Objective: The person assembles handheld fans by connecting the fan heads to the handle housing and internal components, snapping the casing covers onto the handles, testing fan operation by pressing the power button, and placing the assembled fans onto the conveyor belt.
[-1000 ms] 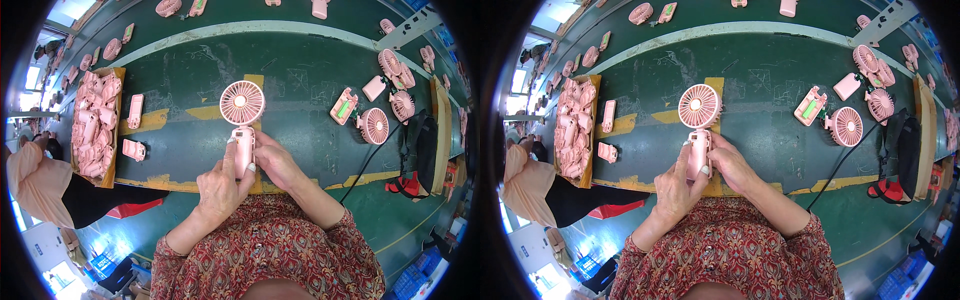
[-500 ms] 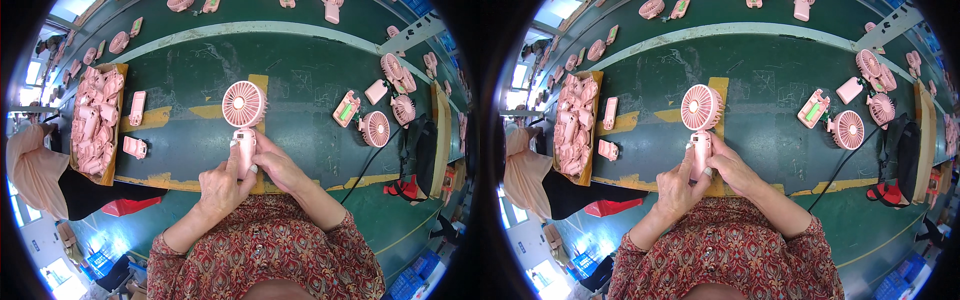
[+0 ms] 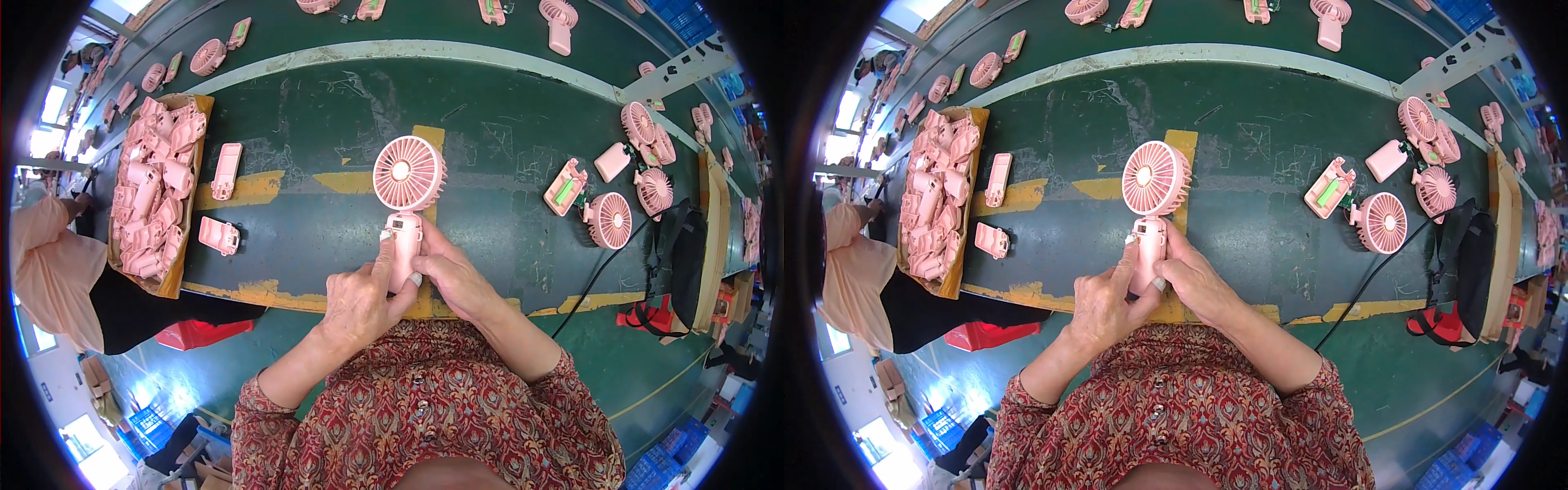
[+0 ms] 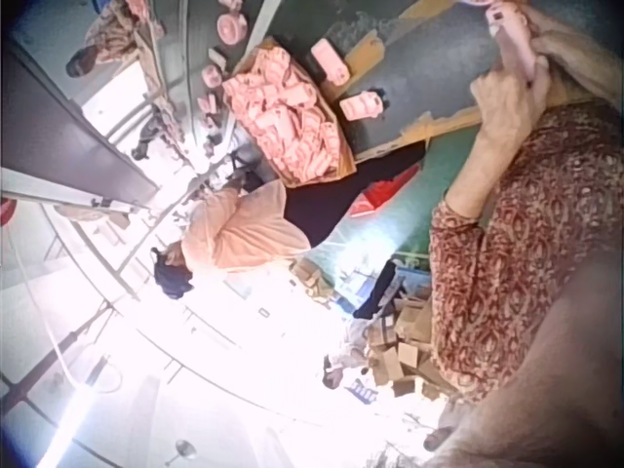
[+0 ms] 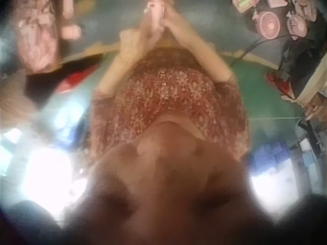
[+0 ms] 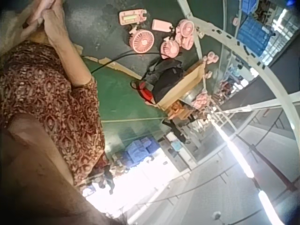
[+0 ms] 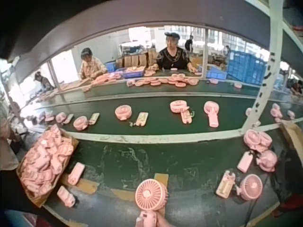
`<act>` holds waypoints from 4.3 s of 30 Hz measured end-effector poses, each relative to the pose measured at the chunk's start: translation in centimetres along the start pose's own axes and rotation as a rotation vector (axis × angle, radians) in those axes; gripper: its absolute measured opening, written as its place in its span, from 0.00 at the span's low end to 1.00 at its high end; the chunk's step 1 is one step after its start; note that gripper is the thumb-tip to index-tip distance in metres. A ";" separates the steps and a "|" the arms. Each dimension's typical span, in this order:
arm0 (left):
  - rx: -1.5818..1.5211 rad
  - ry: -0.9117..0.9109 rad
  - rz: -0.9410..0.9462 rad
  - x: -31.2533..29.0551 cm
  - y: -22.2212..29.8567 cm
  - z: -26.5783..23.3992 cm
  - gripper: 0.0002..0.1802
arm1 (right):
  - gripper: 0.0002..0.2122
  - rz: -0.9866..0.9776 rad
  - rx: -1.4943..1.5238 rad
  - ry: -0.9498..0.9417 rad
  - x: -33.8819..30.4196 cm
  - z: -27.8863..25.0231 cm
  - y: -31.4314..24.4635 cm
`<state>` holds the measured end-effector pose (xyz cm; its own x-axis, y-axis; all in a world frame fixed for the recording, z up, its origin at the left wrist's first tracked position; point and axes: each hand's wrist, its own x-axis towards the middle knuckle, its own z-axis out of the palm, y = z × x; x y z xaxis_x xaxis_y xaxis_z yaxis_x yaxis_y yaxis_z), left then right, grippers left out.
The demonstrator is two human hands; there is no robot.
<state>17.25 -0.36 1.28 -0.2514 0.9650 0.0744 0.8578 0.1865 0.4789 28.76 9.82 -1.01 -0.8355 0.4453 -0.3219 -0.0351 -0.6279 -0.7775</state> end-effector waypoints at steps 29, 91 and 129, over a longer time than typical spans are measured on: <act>-1.052 -0.333 -0.362 0.8 -1.3 1.0 0.19 | 0.20 -0.119 0.235 0.045 0.5 -0.5 0.1; -1.305 0.138 -0.135 31.3 -8.1 -7.9 0.16 | 0.14 -0.337 -1.677 0.264 17.8 -8.4 -21.5; -1.307 0.355 -0.235 7.6 -2.1 -6.1 0.22 | 0.12 0.060 -0.102 -0.220 2.8 1.1 -6.1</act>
<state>10.82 5.47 6.15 -0.6000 0.8000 0.0010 -0.2130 -0.1610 0.9637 26.04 14.20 3.47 -0.9342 0.2521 -0.2526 0.0648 -0.5764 -0.8146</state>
